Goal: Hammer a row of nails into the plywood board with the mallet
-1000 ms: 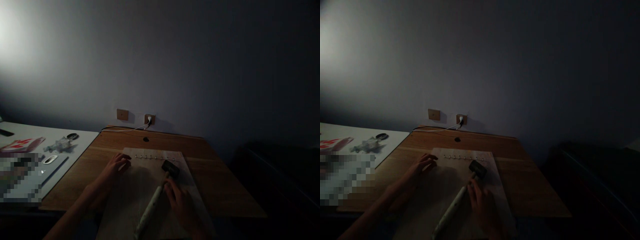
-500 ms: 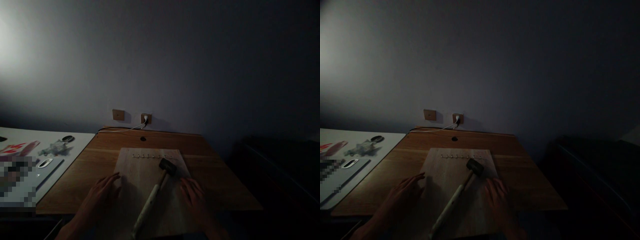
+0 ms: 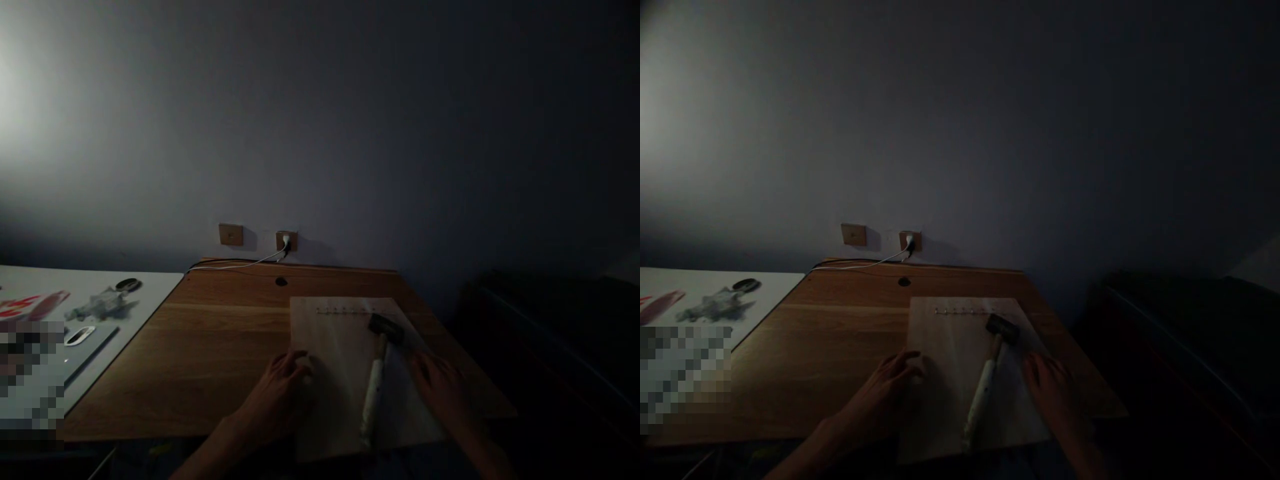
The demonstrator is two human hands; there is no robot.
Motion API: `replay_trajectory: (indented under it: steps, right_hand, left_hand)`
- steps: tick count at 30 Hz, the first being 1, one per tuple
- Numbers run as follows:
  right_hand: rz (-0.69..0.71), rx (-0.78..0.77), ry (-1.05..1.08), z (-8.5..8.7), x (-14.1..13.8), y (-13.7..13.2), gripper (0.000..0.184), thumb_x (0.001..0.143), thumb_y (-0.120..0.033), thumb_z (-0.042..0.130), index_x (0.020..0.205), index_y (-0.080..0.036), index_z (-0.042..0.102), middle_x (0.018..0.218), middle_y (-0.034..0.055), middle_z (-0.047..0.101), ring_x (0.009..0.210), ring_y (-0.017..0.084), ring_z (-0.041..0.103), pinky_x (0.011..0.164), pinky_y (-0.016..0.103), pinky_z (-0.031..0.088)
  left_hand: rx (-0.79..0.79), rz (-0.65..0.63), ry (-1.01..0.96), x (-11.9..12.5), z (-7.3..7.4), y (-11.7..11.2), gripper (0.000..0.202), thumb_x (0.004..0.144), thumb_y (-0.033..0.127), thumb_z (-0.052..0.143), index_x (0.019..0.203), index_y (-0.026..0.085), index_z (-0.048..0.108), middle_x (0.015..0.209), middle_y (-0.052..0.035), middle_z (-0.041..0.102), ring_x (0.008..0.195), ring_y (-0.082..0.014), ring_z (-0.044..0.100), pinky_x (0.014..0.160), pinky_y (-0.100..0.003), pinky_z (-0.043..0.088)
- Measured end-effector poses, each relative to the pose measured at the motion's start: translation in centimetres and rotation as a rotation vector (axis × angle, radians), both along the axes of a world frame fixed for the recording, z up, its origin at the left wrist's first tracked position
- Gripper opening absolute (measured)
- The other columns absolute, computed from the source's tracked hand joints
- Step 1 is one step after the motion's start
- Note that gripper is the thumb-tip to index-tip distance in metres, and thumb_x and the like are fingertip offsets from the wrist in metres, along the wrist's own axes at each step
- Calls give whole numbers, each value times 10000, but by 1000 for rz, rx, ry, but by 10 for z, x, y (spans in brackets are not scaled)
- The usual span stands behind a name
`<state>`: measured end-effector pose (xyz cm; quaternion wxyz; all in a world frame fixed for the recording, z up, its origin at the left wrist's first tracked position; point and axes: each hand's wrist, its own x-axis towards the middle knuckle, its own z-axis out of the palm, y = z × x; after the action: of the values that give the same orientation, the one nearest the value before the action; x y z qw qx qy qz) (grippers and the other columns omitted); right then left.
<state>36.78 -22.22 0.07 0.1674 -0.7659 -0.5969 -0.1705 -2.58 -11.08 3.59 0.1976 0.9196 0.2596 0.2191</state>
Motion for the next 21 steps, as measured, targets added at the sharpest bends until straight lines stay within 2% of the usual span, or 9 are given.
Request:
replay_trajectory:
  steps: [2,4,7,9,12,16,18,21]
  right_hand:
    - [-71,-31,26,-1,24,-2,431,989,-395,363,1047,-170,726,1046,153,791,974,318,721,886,445,518]
    - [-131,-85,64,0,45,-4,478,981,-385,324,1045,-140,729,1065,183,784,981,322,728,900,437,523]
    - [-212,-141,74,4,69,-11,542,968,-409,289,1110,-115,720,1175,208,752,1054,357,711,943,474,512]
    - [-277,-151,82,5,80,-19,573,960,-429,282,1199,-103,688,1241,215,725,1085,372,699,951,502,510]
    - [-388,-181,83,4,94,-30,646,949,-490,276,1294,-76,631,1264,235,704,1125,399,676,951,533,510]
    - [-510,-258,161,2,109,-37,636,934,-554,285,1196,-145,695,1168,218,739,1053,402,705,894,540,536]
    - [-535,-277,217,2,112,-36,581,927,-559,319,1132,-198,725,1095,196,765,989,378,733,847,521,555]
    - [-566,-265,228,5,110,-36,625,916,-620,331,1191,-207,711,1083,201,769,955,392,742,804,553,560]
  left_hand:
    - [-5,-60,7,25,-3,-2,298,872,287,645,1161,215,628,1475,-140,493,1383,-306,463,1137,-484,435]
    - [18,-118,18,49,-11,-1,419,857,344,683,1250,225,600,1495,-149,457,1428,-333,400,1164,-530,390]
    - [81,-179,81,77,-23,1,584,877,451,672,1397,230,522,1566,-171,377,1488,-414,274,1182,-672,269]
    - [129,-178,114,88,-27,0,597,921,491,613,1446,239,484,1590,-163,357,1512,-452,188,1153,-754,212]
    - [205,-188,117,93,-25,-4,541,977,464,538,1471,257,466,1603,-131,362,1533,-424,143,1167,-743,197]
    - [288,-266,111,91,-22,-9,546,1002,446,503,1508,255,424,1542,-103,470,1546,-347,160,1208,-700,151]
    - [292,-259,112,91,-23,-9,536,1004,453,500,1500,258,436,1501,-92,524,1545,-336,178,1206,-711,134]
    - [240,-238,97,92,-21,-7,494,1010,431,498,1477,272,467,1434,-88,590,1539,-337,204,1202,-729,103]
